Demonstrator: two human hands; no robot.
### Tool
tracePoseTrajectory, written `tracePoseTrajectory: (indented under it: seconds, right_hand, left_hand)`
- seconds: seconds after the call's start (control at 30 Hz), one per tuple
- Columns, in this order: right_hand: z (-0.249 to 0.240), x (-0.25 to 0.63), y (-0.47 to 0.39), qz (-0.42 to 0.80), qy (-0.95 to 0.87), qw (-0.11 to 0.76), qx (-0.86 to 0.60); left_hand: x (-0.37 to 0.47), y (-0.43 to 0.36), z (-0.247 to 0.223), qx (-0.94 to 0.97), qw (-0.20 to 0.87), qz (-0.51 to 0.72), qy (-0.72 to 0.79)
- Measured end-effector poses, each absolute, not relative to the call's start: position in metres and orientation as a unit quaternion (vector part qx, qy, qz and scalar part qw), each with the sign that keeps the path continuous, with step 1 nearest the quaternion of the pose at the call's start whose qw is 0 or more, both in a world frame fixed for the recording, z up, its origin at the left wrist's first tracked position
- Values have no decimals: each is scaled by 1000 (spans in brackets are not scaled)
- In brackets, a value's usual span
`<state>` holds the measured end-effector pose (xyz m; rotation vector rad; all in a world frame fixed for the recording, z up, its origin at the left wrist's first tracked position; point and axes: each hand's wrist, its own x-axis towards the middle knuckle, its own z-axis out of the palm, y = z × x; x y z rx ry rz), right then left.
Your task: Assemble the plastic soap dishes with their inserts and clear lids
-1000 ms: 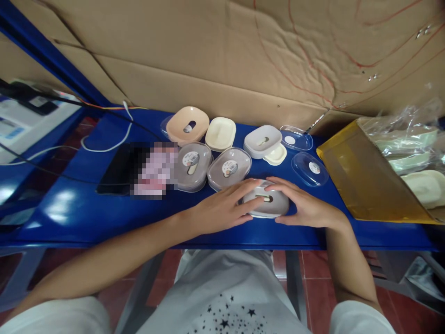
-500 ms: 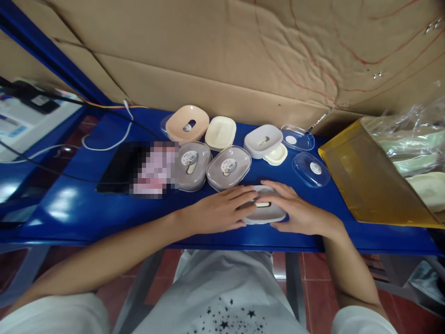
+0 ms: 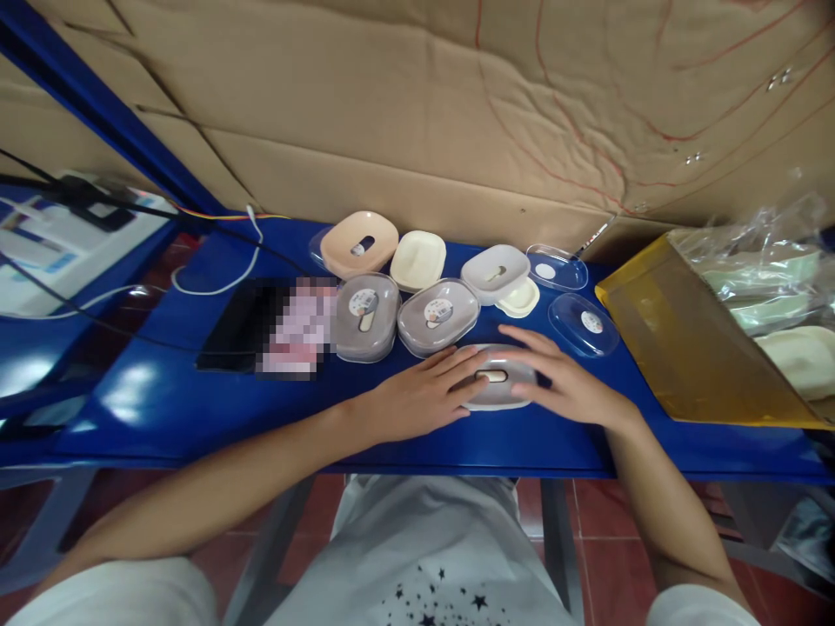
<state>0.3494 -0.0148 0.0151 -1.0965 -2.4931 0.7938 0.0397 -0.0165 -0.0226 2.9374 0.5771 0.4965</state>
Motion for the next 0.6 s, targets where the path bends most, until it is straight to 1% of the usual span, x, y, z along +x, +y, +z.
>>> tracePoseTrajectory:
  seconds: [0.07, 0.13, 0.27, 0.43, 0.6]
  right_hand:
    - [18, 355, -1, 233, -851, 198, -427]
    - [18, 357, 16, 165, -840, 214, -470]
    - [17, 354, 55, 78, -854, 169, -486]
    - [21, 364, 84, 43, -833, 171, -525]
    - [8, 376, 74, 39, -806, 147, -571]
  left_hand:
    - [40, -17, -19, 963, 63, 180, 189]
    - [40, -19, -15, 958, 72, 198, 194]
    - [40, -20, -14, 950, 75, 212, 216]
    - [39, -20, -18, 940, 97, 215, 245]
    - [38, -21, -21, 939, 107, 206, 255]
